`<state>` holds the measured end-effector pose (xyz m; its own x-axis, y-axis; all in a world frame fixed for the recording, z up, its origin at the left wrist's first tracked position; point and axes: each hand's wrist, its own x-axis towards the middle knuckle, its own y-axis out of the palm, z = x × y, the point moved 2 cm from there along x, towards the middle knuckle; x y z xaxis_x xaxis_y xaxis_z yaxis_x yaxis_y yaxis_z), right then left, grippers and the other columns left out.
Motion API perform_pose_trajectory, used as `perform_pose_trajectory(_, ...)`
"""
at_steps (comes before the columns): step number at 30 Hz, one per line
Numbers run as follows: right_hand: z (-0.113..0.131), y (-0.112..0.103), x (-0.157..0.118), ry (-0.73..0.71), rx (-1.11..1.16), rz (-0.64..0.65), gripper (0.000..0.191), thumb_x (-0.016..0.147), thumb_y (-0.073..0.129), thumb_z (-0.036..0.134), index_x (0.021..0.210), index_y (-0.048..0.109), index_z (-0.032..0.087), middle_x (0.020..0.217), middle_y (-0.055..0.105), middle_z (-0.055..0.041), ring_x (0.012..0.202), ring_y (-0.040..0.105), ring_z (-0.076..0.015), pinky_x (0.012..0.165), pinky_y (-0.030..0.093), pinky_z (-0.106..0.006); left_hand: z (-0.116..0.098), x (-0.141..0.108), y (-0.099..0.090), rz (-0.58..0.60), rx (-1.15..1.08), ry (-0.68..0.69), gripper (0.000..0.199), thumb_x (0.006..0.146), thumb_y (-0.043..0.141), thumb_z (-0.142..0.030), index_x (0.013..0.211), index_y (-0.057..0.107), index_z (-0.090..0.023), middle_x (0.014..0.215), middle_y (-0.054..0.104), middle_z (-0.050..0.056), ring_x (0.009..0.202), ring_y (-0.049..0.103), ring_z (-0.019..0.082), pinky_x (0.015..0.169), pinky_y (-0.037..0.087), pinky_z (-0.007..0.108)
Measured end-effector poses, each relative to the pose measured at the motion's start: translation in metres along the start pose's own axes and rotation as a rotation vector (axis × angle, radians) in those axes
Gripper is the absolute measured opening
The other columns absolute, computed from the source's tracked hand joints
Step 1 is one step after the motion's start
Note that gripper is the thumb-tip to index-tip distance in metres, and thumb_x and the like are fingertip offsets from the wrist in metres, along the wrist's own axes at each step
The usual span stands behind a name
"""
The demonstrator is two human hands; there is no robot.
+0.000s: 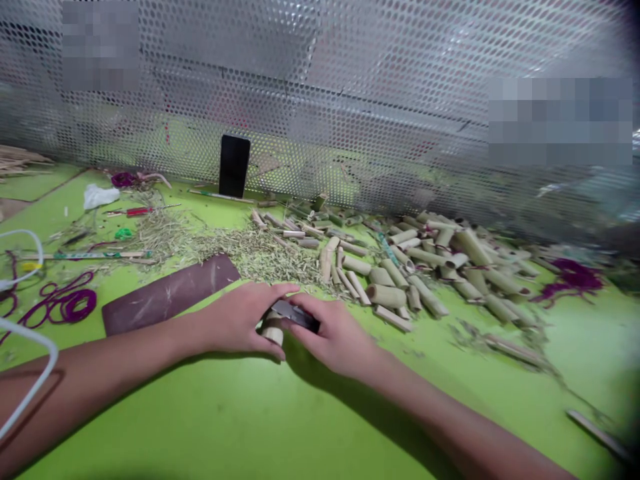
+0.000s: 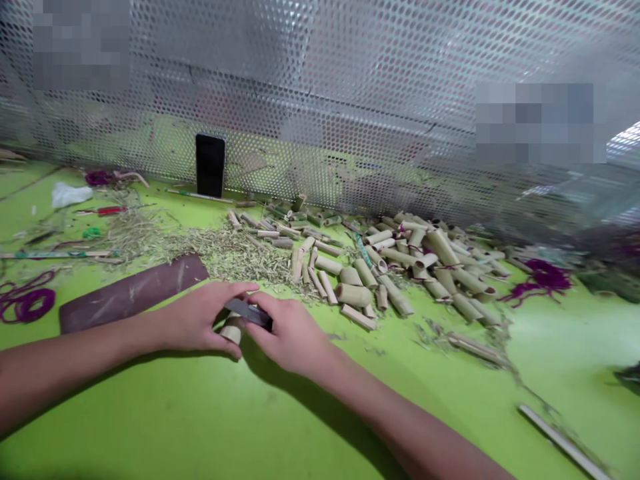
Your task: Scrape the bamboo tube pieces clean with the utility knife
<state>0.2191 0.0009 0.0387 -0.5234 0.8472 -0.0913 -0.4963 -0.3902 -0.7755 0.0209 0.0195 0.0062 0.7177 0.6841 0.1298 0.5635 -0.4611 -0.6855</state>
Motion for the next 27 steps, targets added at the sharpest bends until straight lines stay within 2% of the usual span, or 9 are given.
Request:
perform_pose_trajectory(4, 0.0, 0.004, 0.0, 0.007, -0.047, 0.014, 0.016, 0.099, 0.059, 0.024, 0.089, 0.07, 0.02, 0.074, 0.073, -0.0013, 0.057, 0.06, -0.0157, 0.058, 0.041, -0.027, 0.001, 0.0, 0.001, 0.0, 0.015, -0.005, 0.102, 0.072, 0.098, -0.049, 0.154, 0.045, -0.025, 0.144, 0.067, 0.015, 0.127, 0.066, 0.039, 0.108, 0.051, 0.052)
perform_pose_trajectory(12, -0.01, 0.002, -0.002, -0.108, -0.079, 0.006, 0.012, 0.097, 0.053, 0.02, 0.092, 0.064, 0.02, 0.075, 0.071, -0.0028, 0.058, 0.058, -0.0163, 0.058, 0.041, -0.028, 0.003, -0.001, 0.001, 0.0, -0.013, -0.021, 0.101, 0.074, 0.097, -0.049, 0.156, 0.045, -0.022, 0.149, 0.064, 0.018, 0.133, 0.063, 0.039, 0.112, 0.049, 0.055)
perform_pose_trajectory(15, -0.011, -0.008, -0.003, -0.125, -0.03, -0.074, 0.014, 0.097, 0.05, 0.02, 0.089, 0.062, 0.021, 0.071, 0.068, -0.0018, 0.058, 0.056, -0.0161, 0.056, 0.041, -0.028, 0.002, -0.002, 0.0, -0.002, -0.012, -0.038, 0.101, 0.074, 0.097, -0.048, 0.157, 0.045, -0.023, 0.148, 0.064, 0.017, 0.133, 0.063, 0.038, 0.112, 0.049, 0.055)
perform_pose_trajectory(17, -0.015, -0.018, -0.002, -0.112, 0.0, -0.165, 0.017, 0.101, 0.051, 0.026, 0.087, 0.061, 0.022, 0.069, 0.065, -0.0011, 0.057, 0.054, -0.0159, 0.054, 0.039, -0.027, 0.001, -0.003, -0.001, 0.003, -0.004, -0.059, 0.101, 0.074, 0.097, -0.047, 0.157, 0.045, -0.024, 0.145, 0.066, 0.016, 0.13, 0.064, 0.038, 0.111, 0.05, 0.055)
perform_pose_trajectory(20, -0.03, -0.031, 0.001, -0.063, -0.006, -0.311, 0.026, 0.102, 0.055, 0.041, 0.083, 0.059, 0.023, 0.063, 0.059, 0.0007, 0.052, 0.049, -0.0153, 0.05, 0.033, -0.028, -0.001, -0.004, -0.002, -0.001, 0.008, -0.065, 0.098, 0.077, 0.094, -0.047, 0.158, 0.043, -0.025, 0.143, 0.067, 0.015, 0.129, 0.064, 0.038, 0.111, 0.049, 0.056)
perform_pose_trajectory(22, -0.041, -0.036, 0.004, -0.011, -0.084, -0.362, 0.027, 0.101, 0.057, 0.043, 0.082, 0.058, 0.023, 0.061, 0.059, 0.0006, 0.051, 0.05, -0.0158, 0.049, 0.031, -0.028, -0.003, -0.005, -0.003, -0.014, 0.005, -0.049, 0.094, 0.08, 0.092, -0.046, 0.157, 0.043, -0.025, 0.145, 0.065, 0.015, 0.129, 0.064, 0.038, 0.112, 0.049, 0.055)
perform_pose_trajectory(25, -0.049, -0.035, 0.007, 0.057, -0.217, -0.332, 0.018, 0.099, 0.055, 0.036, 0.094, 0.064, 0.021, 0.069, 0.069, -0.0037, 0.056, 0.058, -0.0189, 0.051, 0.036, -0.029, -0.004, -0.006, -0.005, -0.032, -0.015, -0.034, 0.091, 0.082, 0.09, -0.045, 0.156, 0.043, -0.025, 0.149, 0.063, 0.016, 0.131, 0.064, 0.037, 0.113, 0.049, 0.054)
perform_pose_trajectory(27, -0.045, -0.031, 0.006, 0.05, -0.264, -0.279, 0.021, 0.1, 0.054, 0.035, 0.107, 0.066, 0.019, 0.075, 0.072, -0.0056, 0.056, 0.061, -0.0197, 0.051, 0.039, -0.029, -0.004, -0.006, -0.005, -0.037, -0.027, -0.039, 0.09, 0.081, 0.091, -0.045, 0.155, 0.044, -0.024, 0.149, 0.063, 0.016, 0.131, 0.064, 0.037, 0.112, 0.05, 0.054)
